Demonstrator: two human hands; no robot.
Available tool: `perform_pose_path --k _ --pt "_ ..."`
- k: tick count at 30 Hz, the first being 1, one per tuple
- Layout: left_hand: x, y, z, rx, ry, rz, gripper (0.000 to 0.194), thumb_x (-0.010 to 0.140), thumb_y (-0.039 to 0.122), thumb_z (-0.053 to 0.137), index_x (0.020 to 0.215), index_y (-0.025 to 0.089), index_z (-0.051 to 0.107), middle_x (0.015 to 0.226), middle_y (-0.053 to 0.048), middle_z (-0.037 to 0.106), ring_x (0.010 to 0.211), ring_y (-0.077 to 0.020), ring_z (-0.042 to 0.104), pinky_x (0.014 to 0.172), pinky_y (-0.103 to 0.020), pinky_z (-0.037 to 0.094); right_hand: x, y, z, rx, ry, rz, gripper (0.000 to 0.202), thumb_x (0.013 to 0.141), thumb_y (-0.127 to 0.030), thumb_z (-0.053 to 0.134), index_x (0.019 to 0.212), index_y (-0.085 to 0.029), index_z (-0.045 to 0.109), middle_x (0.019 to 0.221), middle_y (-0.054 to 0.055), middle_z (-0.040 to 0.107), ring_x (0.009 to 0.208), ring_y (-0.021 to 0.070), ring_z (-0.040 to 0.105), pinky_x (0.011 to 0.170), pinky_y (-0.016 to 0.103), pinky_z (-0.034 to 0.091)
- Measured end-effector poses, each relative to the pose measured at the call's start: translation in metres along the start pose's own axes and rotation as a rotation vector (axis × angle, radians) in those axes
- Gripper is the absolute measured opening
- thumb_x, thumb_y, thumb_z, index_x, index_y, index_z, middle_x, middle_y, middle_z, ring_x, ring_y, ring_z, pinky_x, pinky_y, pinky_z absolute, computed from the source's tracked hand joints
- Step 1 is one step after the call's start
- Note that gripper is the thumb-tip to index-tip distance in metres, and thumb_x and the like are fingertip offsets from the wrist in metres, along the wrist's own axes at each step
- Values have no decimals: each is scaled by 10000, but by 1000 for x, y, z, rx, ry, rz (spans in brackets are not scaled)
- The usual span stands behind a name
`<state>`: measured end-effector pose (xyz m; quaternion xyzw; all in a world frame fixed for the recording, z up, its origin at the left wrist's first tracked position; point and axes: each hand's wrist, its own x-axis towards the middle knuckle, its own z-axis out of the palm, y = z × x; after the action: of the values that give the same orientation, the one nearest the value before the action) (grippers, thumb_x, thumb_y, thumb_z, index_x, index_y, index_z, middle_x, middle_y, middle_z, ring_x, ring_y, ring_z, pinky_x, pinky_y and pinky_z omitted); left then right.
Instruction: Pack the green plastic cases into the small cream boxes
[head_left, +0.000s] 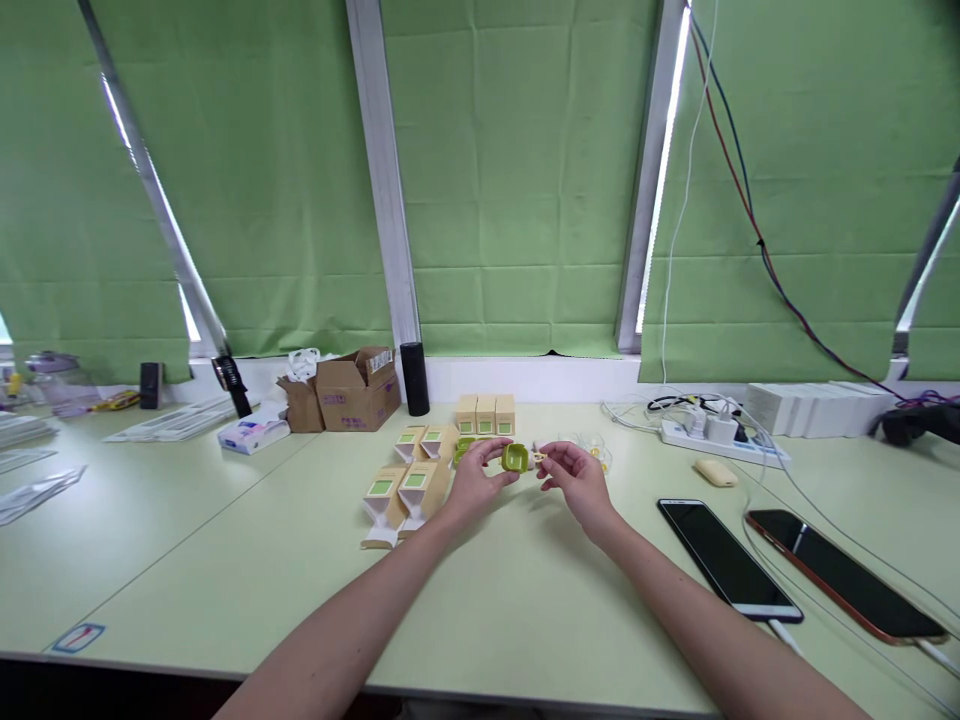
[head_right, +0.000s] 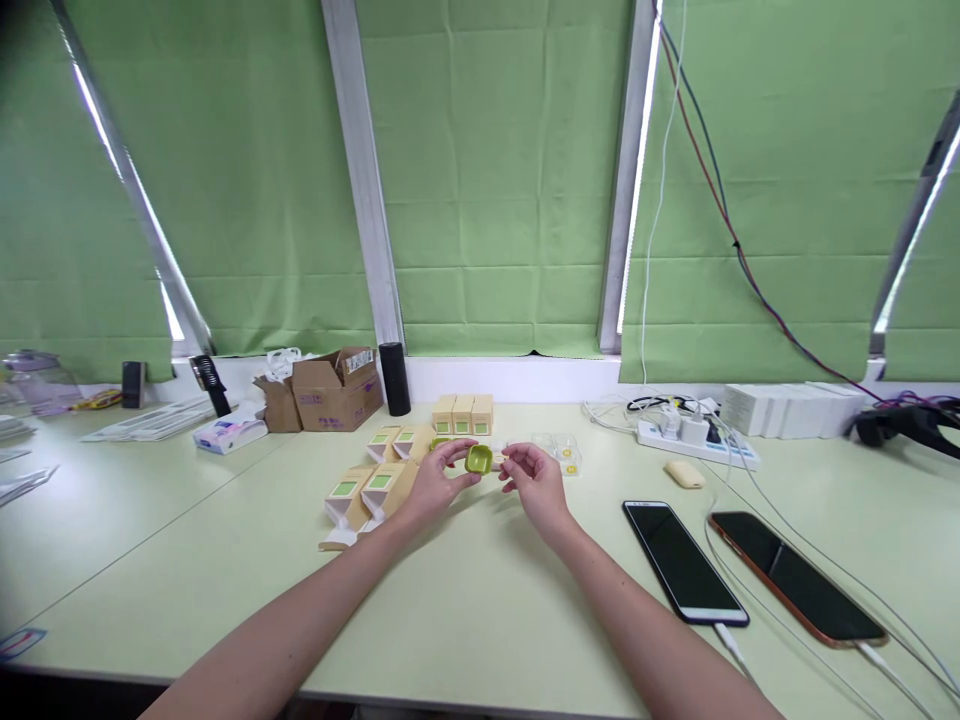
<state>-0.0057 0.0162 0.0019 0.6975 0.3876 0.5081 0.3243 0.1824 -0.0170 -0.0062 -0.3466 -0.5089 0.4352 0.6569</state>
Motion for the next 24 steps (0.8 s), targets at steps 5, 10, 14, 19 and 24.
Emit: perform_pose_path --k 5,10,14,19,24 --pt "0 -4 1 1 18 31 509 665 129 844 1150 214 715 1249 -110 687 1146 -279 687 1029 -476 508 -2 7 1 -101 -8 -118 355 696 -470 842 876 -197 704 730 0 616 666 161 613 552 293 561" --pt "-2 -3 3 -10 1 63 482 665 115 851 1117 225 724 1209 -84 652 1117 -247 687 1059 -476 508 -4 8 -2 -269 -3 -202 214 813 -390 742 902 -201 698 782 18 642 689 162 611 609 305 560" --pt "-6 3 3 21 -26 89 470 680 85 833 1111 240 725 1198 -65 612 1112 -228 673 1065 -453 512 -8 3 -3 -446 -8 -369 147 900 -322 657 990 -218 711 828 36 673 763 186 635 704 334 572" --pt "-10 7 4 104 -32 188 433 704 124 845 1099 257 727 1186 -58 575 1112 -225 644 1057 -438 515 -11 1 -4 -663 -56 -598 137 964 -229 573 1000 -238 705 888 53 706 764 194 648 697 333 541" --pt "-12 7 4 168 -25 267 437 712 134 850 1111 263 727 1165 -62 573 1160 -250 603 1059 -447 501 -12 3 -6 -863 -47 -727 149 974 -185 556 1023 -231 689 924 65 682 815 204 638 714 325 511"
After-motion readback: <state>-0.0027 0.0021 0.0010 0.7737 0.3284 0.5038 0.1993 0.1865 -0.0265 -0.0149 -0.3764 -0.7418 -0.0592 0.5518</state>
